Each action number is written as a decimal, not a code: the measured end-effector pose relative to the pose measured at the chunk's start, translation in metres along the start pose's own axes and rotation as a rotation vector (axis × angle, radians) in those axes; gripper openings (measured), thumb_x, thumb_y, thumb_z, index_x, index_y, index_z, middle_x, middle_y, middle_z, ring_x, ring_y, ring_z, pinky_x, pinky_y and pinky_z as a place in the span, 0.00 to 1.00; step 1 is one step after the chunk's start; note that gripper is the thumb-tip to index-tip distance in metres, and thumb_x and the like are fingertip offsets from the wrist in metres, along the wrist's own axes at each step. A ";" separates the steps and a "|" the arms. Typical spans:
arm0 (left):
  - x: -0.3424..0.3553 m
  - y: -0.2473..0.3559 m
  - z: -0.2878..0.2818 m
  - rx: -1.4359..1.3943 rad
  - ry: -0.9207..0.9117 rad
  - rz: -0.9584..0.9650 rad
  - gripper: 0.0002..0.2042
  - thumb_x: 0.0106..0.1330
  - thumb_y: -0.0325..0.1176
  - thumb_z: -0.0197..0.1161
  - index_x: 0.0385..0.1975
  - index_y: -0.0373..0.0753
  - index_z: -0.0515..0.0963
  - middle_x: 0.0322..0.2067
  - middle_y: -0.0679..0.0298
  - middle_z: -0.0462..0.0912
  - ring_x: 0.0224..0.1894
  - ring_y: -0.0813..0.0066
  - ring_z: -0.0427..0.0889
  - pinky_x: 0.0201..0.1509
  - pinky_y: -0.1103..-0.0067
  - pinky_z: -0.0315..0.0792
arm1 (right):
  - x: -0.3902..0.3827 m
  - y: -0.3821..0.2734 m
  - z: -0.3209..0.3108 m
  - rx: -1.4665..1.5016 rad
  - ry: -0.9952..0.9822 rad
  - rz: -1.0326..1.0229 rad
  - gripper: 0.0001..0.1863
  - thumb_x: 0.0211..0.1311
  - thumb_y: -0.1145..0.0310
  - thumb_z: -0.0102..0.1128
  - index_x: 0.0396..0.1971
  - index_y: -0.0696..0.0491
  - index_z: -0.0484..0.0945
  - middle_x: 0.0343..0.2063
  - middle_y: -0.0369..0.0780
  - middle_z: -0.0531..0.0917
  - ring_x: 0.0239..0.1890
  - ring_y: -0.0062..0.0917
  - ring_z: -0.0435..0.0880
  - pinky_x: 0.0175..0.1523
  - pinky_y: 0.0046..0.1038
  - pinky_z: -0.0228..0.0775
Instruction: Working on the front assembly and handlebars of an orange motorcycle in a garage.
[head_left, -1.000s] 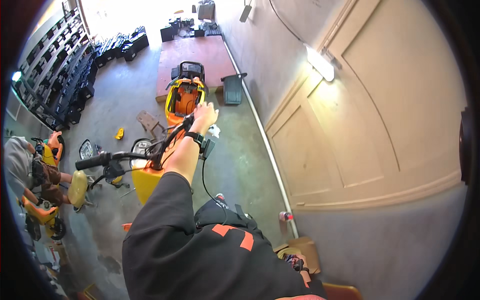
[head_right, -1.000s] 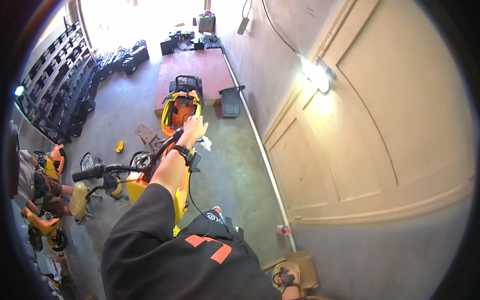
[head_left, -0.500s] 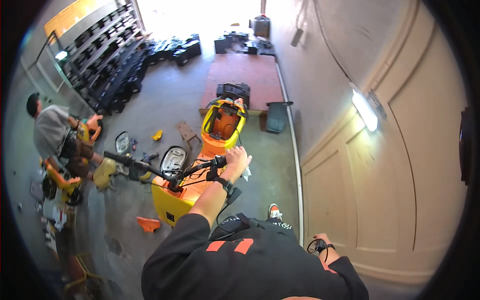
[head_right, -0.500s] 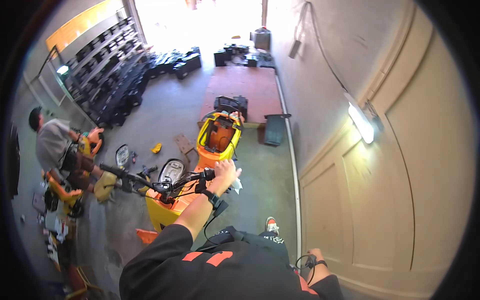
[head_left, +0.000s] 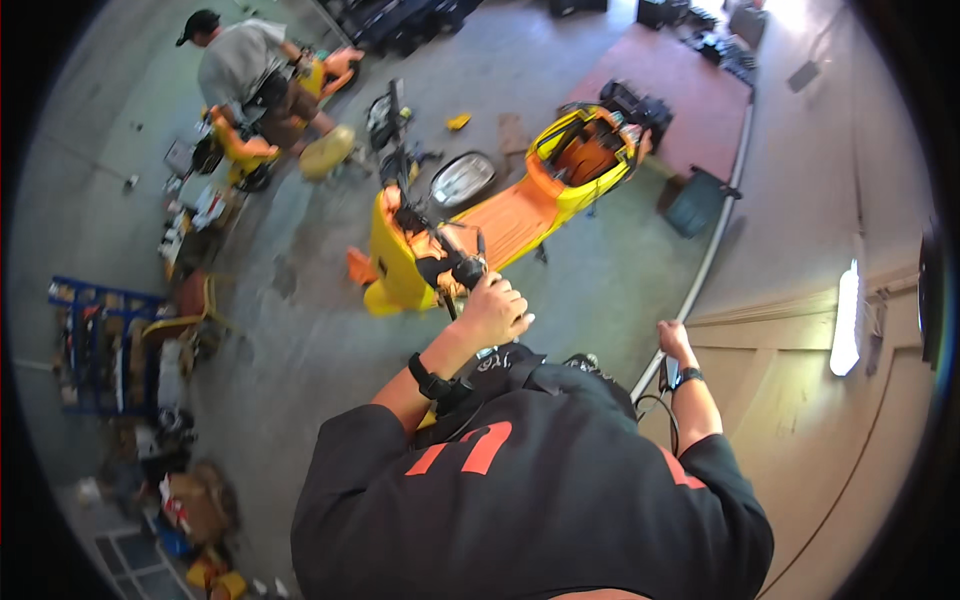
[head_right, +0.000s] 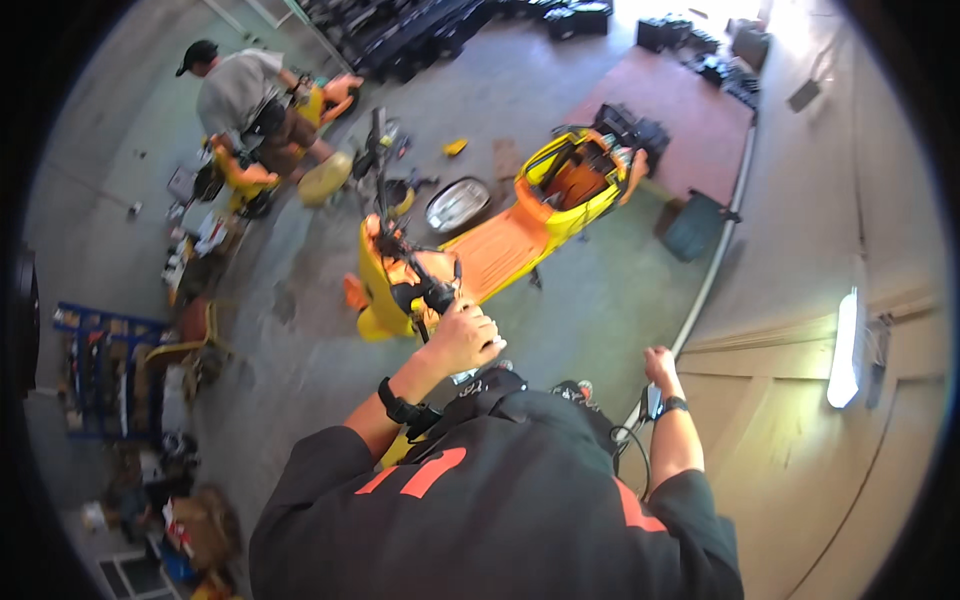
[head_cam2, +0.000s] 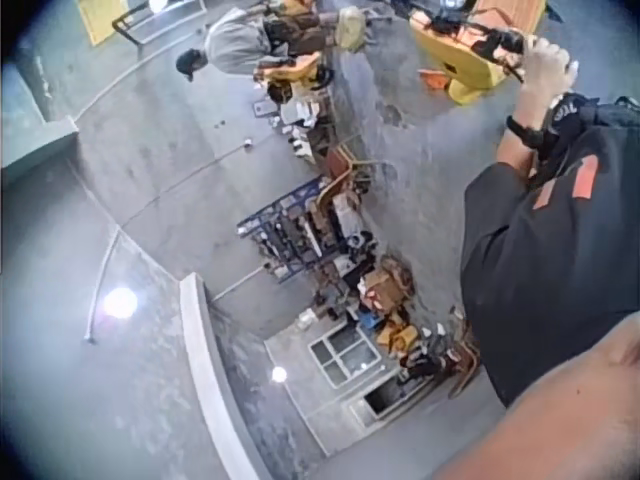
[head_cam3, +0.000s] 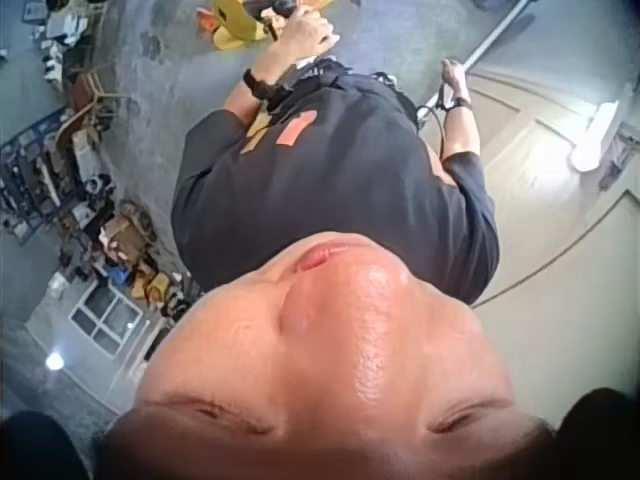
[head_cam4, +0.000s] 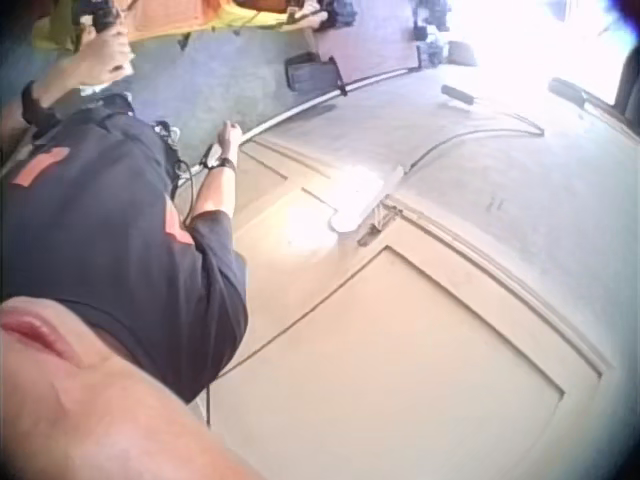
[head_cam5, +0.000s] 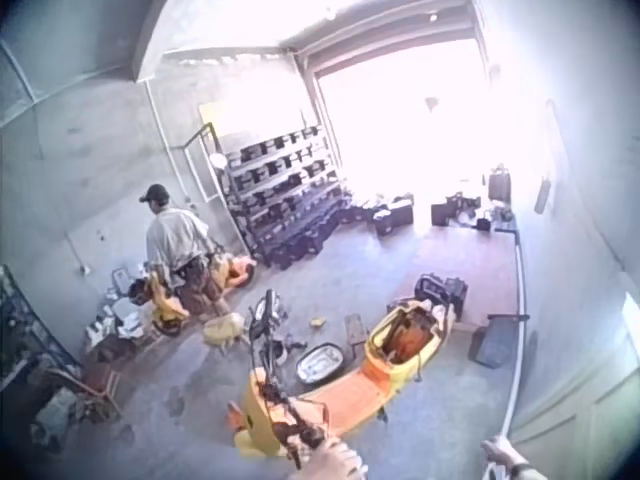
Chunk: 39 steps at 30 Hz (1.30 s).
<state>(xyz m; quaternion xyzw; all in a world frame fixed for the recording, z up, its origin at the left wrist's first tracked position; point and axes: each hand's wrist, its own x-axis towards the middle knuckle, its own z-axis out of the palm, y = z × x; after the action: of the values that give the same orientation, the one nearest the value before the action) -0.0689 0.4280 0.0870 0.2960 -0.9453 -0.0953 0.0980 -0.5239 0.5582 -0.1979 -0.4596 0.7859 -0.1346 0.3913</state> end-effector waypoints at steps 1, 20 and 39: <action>-0.011 0.002 -0.005 0.002 0.041 -0.020 0.11 0.57 0.42 0.61 0.20 0.41 0.78 0.24 0.66 0.79 0.37 0.68 0.77 0.60 0.65 0.61 | 0.005 -0.027 0.005 0.282 0.027 0.195 0.19 0.57 0.61 0.55 0.38 0.62 0.79 0.22 0.50 0.81 0.25 0.37 0.83 0.33 0.36 0.75; -0.121 -0.014 -0.092 0.044 0.187 -0.232 0.06 0.51 0.28 0.64 0.17 0.39 0.75 0.23 0.68 0.79 0.42 0.72 0.81 0.64 0.65 0.65 | 0.068 -0.262 0.002 0.608 -0.611 0.016 0.18 0.70 0.70 0.46 0.55 0.66 0.69 0.35 0.43 0.81 0.35 0.28 0.83 0.38 0.26 0.77; -0.107 0.016 -0.117 0.181 0.622 -0.483 0.07 0.54 0.27 0.63 0.20 0.38 0.70 0.24 0.64 0.77 0.31 0.67 0.81 0.43 0.68 0.78 | 0.155 -0.516 0.084 0.549 -0.987 -0.222 0.10 0.67 0.62 0.58 0.32 0.53 0.75 0.22 0.31 0.75 0.19 0.12 0.68 0.24 0.16 0.59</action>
<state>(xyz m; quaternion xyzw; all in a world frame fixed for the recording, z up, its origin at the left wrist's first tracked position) 0.0369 0.4880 0.1893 0.5318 -0.7783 0.0620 0.3279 -0.1857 0.1627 -0.0345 -0.4294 0.3933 -0.1435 0.8002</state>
